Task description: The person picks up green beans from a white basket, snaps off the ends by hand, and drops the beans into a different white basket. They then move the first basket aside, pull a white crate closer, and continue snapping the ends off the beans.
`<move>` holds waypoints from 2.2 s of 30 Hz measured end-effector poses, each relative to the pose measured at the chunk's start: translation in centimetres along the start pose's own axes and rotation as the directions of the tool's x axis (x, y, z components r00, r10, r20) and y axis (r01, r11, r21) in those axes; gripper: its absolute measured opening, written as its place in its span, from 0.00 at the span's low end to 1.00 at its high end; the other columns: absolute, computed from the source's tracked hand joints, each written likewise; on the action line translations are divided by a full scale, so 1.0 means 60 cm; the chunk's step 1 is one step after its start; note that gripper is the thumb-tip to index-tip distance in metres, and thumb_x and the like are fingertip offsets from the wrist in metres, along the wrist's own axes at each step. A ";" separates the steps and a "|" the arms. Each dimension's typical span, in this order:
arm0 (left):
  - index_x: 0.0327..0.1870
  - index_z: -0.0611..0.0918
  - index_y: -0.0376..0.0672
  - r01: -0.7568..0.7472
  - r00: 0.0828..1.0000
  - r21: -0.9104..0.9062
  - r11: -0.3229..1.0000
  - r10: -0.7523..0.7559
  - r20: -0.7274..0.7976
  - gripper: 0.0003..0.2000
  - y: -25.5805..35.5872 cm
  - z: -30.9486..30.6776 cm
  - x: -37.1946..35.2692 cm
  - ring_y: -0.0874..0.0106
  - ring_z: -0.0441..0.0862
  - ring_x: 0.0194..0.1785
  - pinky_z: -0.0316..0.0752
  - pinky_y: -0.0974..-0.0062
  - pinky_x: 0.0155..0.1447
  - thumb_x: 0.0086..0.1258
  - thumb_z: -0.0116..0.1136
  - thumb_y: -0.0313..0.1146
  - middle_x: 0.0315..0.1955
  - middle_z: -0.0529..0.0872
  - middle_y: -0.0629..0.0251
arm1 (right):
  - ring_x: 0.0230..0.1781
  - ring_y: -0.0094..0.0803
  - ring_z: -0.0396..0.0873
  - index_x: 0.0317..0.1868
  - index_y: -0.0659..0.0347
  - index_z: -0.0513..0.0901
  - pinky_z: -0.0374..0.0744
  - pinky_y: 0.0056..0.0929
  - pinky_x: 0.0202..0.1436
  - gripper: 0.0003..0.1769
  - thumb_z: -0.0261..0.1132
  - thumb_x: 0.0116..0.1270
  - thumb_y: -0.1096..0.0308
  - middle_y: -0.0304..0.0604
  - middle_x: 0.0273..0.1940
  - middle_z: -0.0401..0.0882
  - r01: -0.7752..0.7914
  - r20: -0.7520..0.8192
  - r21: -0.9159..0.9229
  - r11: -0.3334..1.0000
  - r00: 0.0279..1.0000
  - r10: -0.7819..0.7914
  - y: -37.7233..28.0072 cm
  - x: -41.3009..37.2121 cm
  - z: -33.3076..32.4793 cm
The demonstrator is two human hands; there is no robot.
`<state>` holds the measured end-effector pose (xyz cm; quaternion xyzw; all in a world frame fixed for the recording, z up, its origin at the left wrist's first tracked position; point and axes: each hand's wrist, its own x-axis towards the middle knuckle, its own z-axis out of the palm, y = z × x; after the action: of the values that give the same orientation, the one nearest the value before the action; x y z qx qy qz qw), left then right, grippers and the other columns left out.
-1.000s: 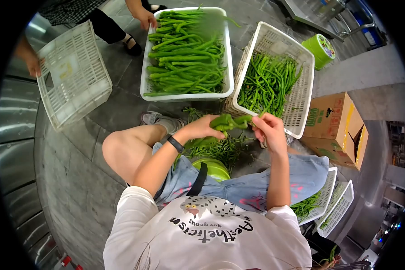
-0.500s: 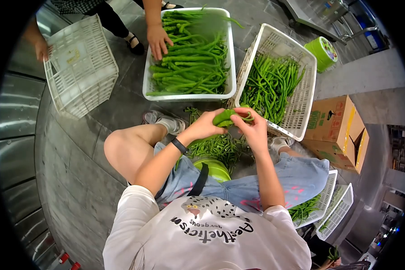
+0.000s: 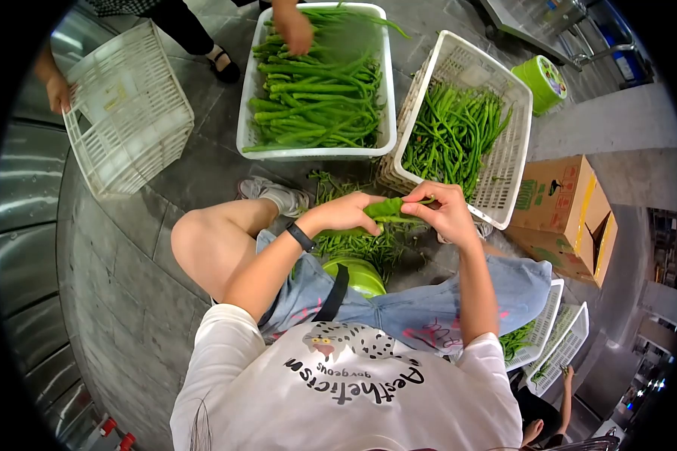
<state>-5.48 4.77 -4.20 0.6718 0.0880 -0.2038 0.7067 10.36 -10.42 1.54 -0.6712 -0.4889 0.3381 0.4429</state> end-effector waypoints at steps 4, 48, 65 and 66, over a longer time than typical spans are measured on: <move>0.57 0.75 0.36 -0.098 0.995 -0.026 0.995 0.099 0.031 0.27 -0.020 0.011 0.007 0.76 0.77 0.41 0.72 0.77 0.49 0.53 0.64 0.26 0.38 0.83 0.66 | 0.26 0.27 0.80 0.31 0.63 0.84 0.74 0.24 0.28 0.07 0.71 0.55 0.70 0.40 0.27 0.83 0.103 0.261 -0.022 0.994 0.961 -0.094 -0.005 0.006 -0.035; 0.54 0.73 0.33 -0.207 0.935 0.042 0.977 0.210 -0.284 0.29 -0.020 0.008 0.005 0.69 0.82 0.42 0.74 0.74 0.48 0.51 0.69 0.33 0.39 0.84 0.55 | 0.23 0.25 0.78 0.39 0.67 0.77 0.75 0.20 0.25 0.06 0.64 0.64 0.74 0.44 0.28 0.81 -0.201 -0.092 0.691 0.695 0.928 0.360 0.044 -0.039 0.084; 0.58 0.72 0.36 -0.310 0.913 -0.370 0.876 0.165 -0.374 0.26 -0.030 -0.025 -0.001 0.79 0.77 0.37 0.72 0.80 0.44 0.56 0.66 0.26 0.35 0.80 0.69 | 0.16 0.17 0.71 0.32 0.62 0.79 0.66 0.14 0.18 0.07 0.65 0.65 0.68 0.35 0.21 0.77 -0.328 0.134 0.778 0.536 0.920 0.369 0.051 -0.057 0.051; 0.58 0.73 0.36 -0.342 0.900 -0.453 0.823 0.149 -0.409 0.25 -0.018 -0.032 -0.010 0.76 0.77 0.34 0.73 0.79 0.41 0.56 0.64 0.27 0.33 0.80 0.68 | 0.15 0.16 0.71 0.30 0.61 0.79 0.65 0.14 0.18 0.09 0.66 0.64 0.66 0.33 0.20 0.76 -0.379 0.121 0.677 0.631 0.903 0.412 0.050 -0.060 0.043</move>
<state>-6.19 6.74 -5.12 0.4895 0.1764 0.0464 0.8527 8.07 -13.56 -2.13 -0.5570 -0.1595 0.5677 0.5848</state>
